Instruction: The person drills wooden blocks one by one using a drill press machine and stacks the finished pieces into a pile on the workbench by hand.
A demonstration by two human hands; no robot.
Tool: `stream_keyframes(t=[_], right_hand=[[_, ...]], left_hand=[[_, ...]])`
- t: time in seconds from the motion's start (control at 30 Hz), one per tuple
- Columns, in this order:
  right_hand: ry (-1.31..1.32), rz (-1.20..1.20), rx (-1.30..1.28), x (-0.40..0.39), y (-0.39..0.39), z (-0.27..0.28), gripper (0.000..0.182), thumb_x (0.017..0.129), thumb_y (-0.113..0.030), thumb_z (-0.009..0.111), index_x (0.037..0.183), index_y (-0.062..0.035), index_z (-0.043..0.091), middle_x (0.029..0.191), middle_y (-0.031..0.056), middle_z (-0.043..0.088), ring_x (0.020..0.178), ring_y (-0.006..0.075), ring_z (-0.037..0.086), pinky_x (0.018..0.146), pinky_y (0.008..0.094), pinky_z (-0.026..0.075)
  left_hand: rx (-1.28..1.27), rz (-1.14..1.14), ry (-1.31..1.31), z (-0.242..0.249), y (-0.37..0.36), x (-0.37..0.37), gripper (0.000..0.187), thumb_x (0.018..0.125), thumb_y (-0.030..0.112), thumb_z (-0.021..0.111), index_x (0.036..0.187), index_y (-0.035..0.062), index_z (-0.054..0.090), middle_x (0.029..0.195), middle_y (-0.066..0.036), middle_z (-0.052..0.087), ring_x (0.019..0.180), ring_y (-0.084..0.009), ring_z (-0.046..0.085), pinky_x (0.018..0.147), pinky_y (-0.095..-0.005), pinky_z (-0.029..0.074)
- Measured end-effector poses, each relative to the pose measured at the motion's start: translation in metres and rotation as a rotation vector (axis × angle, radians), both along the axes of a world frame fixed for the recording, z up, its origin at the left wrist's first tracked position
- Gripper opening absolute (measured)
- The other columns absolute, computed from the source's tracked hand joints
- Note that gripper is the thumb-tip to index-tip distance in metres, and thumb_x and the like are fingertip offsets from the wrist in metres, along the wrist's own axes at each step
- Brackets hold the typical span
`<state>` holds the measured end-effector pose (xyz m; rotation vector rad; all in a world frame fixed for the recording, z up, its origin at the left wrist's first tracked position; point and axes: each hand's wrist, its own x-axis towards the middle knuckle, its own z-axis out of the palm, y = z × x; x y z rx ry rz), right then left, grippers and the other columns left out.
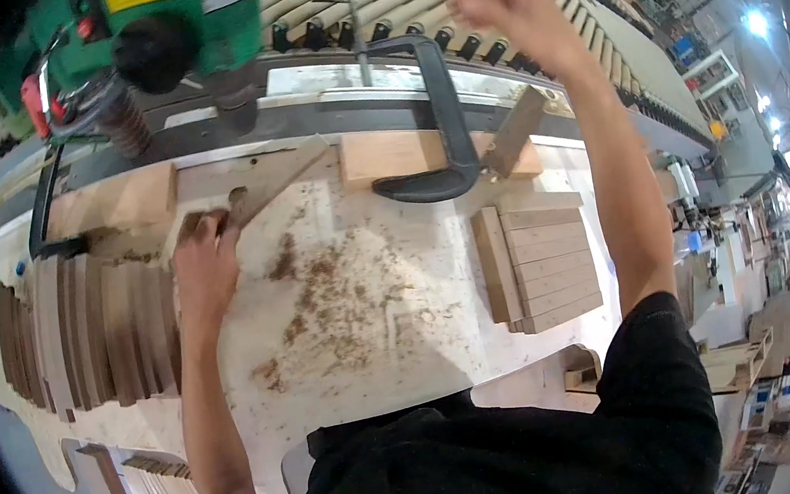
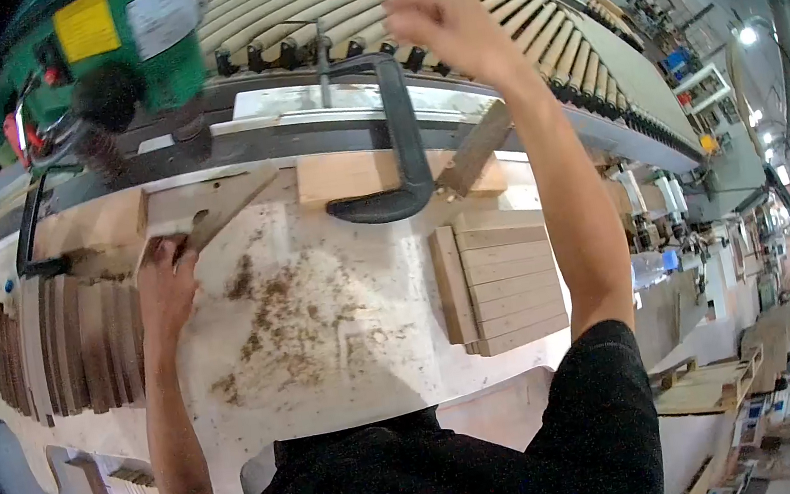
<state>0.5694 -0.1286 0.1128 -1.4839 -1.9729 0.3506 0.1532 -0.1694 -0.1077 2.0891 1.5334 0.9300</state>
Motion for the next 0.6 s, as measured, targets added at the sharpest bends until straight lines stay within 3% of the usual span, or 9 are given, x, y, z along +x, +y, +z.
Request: stream_keyframes(t=[0.03, 0.1, 0.2, 0.27, 0.4, 0.53, 0.6], right_hand=[[-0.058, -0.056, -0.045, 0.018, -0.030, -0.011, 0.041, 0.094, -0.027, 0.065, 0.125, -0.0004, 0.065, 0.116, 0.0129, 0.070, 0.100, 0.0192, 0.069, 0.088, 0.0309, 0.053], [0.070, -0.069, -0.174, 0.055, -0.087, -0.036, 0.043, 0.094, -0.023, 0.067, 0.130, 0.0000, 0.061, 0.117, 0.0103, 0.070, 0.102, 0.0182, 0.067, 0.090, 0.0316, 0.053], [0.161, -0.074, -0.276, 0.100, -0.153, -0.066, 0.044, 0.090, -0.015, 0.071, 0.130, -0.0021, 0.061, 0.122, 0.0096, 0.067, 0.101, 0.0179, 0.065, 0.088, 0.0317, 0.053], [0.242, -0.138, -0.264, 0.122, -0.190, -0.080, 0.046, 0.086, -0.012, 0.075, 0.129, -0.0042, 0.062, 0.125, 0.0093, 0.066, 0.098, 0.0182, 0.066, 0.086, 0.0322, 0.053], [0.005, -0.163, -0.179, 0.169, -0.226, -0.101, 0.057, 0.082, -0.009, 0.076, 0.136, -0.0104, 0.057, 0.125, 0.0073, 0.064, 0.104, 0.0231, 0.064, 0.090, 0.0355, 0.051], [-0.077, -0.192, -0.111, 0.202, -0.238, -0.127, 0.045, 0.079, -0.008, 0.075, 0.123, -0.0085, 0.066, 0.115, 0.0128, 0.069, 0.102, 0.0291, 0.065, 0.090, 0.0364, 0.050], [0.003, -0.231, -0.120, 0.208, -0.241, -0.139, 0.037, 0.080, -0.008, 0.074, 0.116, -0.0071, 0.069, 0.110, 0.0138, 0.070, 0.101, 0.0319, 0.065, 0.089, 0.0375, 0.050]], left_hand=[[0.003, -0.050, -0.041, 0.016, -0.016, 0.009, 0.025, 0.083, 0.005, 0.067, 0.108, 0.0015, 0.065, 0.101, -0.018, 0.065, 0.095, -0.0352, 0.063, 0.085, -0.0447, 0.049], [0.005, -0.137, -0.121, 0.054, -0.052, 0.053, 0.026, 0.081, 0.004, 0.068, 0.107, 0.0012, 0.065, 0.098, -0.017, 0.064, 0.093, -0.0348, 0.063, 0.083, -0.0437, 0.050], [0.196, -0.347, -0.151, 0.051, -0.078, 0.136, 0.027, 0.079, 0.005, 0.069, 0.105, 0.0048, 0.065, 0.100, -0.016, 0.063, 0.093, -0.0360, 0.061, 0.082, -0.0435, 0.050], [0.096, -0.456, -0.058, 0.059, -0.083, 0.192, 0.025, 0.081, 0.006, 0.069, 0.105, 0.0037, 0.062, 0.100, -0.016, 0.059, 0.095, -0.0363, 0.058, 0.081, -0.0450, 0.048], [0.240, -0.588, -0.077, 0.051, -0.083, 0.281, 0.027, 0.082, 0.007, 0.069, 0.107, 0.0038, 0.061, 0.096, -0.015, 0.056, 0.095, -0.0363, 0.057, 0.080, -0.0454, 0.047], [0.301, -0.601, -0.010, 0.048, -0.081, 0.324, 0.027, 0.081, 0.005, 0.071, 0.107, 0.0038, 0.063, 0.096, -0.015, 0.060, 0.091, -0.0370, 0.060, 0.077, -0.0431, 0.049], [0.280, -0.611, 0.029, 0.046, -0.081, 0.333, 0.027, 0.081, 0.007, 0.071, 0.106, 0.0046, 0.063, 0.098, -0.014, 0.060, 0.092, -0.0364, 0.060, 0.079, -0.0437, 0.049]])
